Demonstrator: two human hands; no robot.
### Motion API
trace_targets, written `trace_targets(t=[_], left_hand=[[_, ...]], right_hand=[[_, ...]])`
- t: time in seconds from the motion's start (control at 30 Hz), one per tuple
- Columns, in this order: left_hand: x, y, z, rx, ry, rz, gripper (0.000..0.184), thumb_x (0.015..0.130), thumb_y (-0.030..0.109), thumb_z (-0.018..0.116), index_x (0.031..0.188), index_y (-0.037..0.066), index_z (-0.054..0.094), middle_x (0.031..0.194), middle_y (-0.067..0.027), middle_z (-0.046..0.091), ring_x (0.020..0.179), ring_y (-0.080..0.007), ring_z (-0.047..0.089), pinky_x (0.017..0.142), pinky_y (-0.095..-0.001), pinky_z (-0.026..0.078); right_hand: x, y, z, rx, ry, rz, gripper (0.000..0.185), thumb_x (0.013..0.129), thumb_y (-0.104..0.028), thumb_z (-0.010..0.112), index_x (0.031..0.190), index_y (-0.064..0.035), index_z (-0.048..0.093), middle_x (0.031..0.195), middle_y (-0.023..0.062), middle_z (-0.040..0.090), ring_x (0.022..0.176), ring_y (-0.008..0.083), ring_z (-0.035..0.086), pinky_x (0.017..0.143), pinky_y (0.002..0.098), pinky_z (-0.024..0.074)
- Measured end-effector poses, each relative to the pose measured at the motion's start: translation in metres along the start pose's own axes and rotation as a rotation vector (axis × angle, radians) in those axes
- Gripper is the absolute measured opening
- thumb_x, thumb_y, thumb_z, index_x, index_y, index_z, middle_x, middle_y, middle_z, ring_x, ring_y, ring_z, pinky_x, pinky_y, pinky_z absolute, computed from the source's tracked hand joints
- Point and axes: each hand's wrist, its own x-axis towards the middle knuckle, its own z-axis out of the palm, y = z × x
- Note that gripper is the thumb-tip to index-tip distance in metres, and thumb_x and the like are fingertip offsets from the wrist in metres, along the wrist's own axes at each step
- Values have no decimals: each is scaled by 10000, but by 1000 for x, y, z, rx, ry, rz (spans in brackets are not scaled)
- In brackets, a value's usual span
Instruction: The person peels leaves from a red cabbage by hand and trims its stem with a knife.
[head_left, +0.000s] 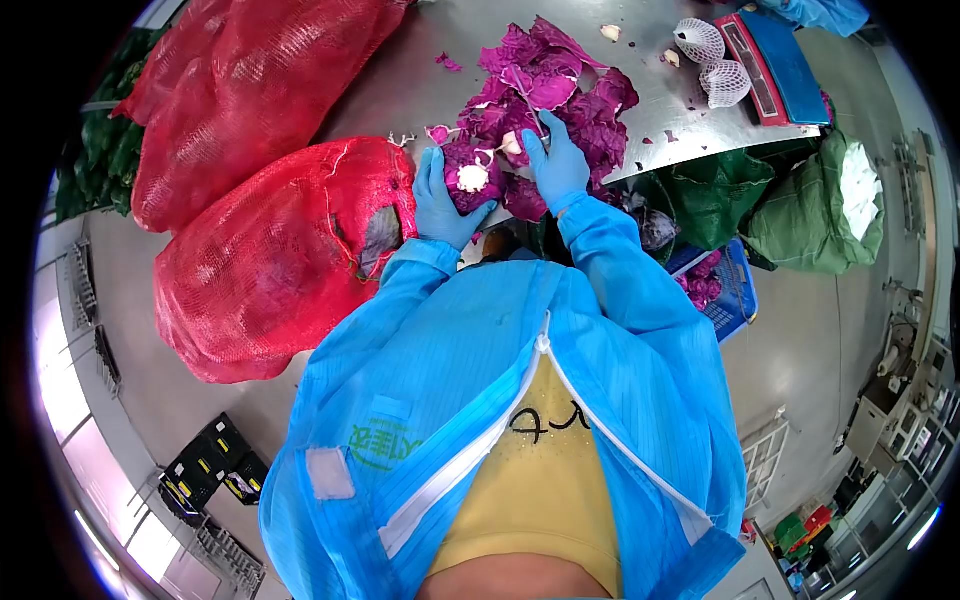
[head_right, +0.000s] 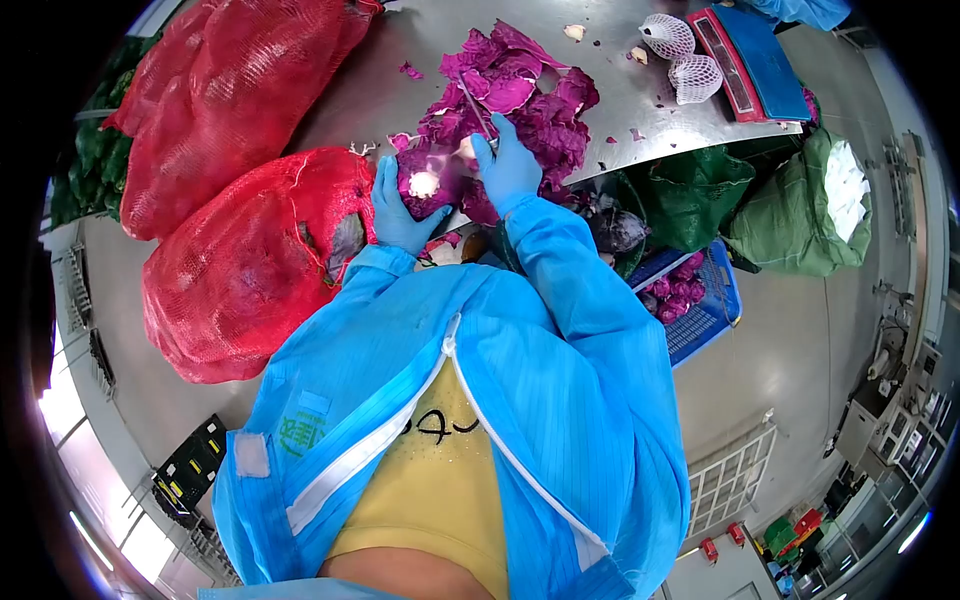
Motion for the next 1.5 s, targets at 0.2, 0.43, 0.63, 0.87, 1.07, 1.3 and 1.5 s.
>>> trace_targets(t=[0.2, 0.43, 0.63, 0.87, 1.07, 1.3, 1.5], left_hand=[[0, 1, -1, 25, -30, -26, 1103, 580, 356, 834, 1415, 53, 178, 1432, -207, 248, 1296, -390, 267, 1058, -451, 285], [-1, 1, 0, -8, 8, -4, 1127, 559, 317, 853, 1423, 78, 170, 1423, -203, 263, 1286, -391, 281, 1054, -455, 289], [0, 0, 1, -10, 9, -5, 1139, 551, 322, 855, 1426, 83, 167, 1423, -202, 266, 1285, -389, 281, 1054, -453, 289], [3, 1, -1, 4, -24, -23, 1126, 561, 343, 844, 1423, 68, 173, 1427, -204, 262, 1282, -396, 281, 1053, -459, 280], [8, 6, 1, 61, -46, 14, 1084, 590, 375, 815, 1411, 35, 194, 1421, -221, 267, 1277, -401, 288, 1056, -467, 259], [10, 10, -1, 76, -43, 17, 1062, 615, 388, 803, 1410, 26, 199, 1413, -242, 273, 1269, -406, 304, 1056, -471, 257], [-3, 2, -1, 20, 11, 5, 1059, 645, 407, 790, 1404, -15, 184, 1420, -258, 254, 1282, -424, 286, 1056, -479, 276]], right_hand=[[-32, 1, 7, -35, -348, -55, 519, 917, -525, 368, 1321, -210, 451, 1001, 208, 633, 920, 385, 606, 815, 460, 472], [-29, 8, 20, 11, -444, 35, 535, 921, -527, 350, 1368, -236, 396, 1025, 215, 624, 943, 390, 595, 834, 458, 462], [-26, 2, 17, -38, -467, 56, 522, 922, -534, 334, 1363, -264, 399, 1019, 215, 624, 930, 394, 596, 827, 462, 462], [-24, -4, 15, -183, -397, 12, 485, 925, -526, 347, 1318, -266, 459, 1005, 202, 629, 918, 384, 603, 809, 461, 472], [-19, 1, 18, -124, -332, 46, 483, 920, -537, 340, 1277, -259, 508, 1006, 168, 639, 913, 363, 609, 811, 461, 473], [-6, 10, 27, 223, -348, 290, 491, 932, -518, 335, 1120, -160, 614, 930, 159, 653, 835, 343, 627, 781, 424, 481], [1, 12, 16, 212, -399, 243, 523, 908, -531, 417, 1195, -120, 565, 913, 123, 668, 675, 218, 659, 721, 339, 497]])
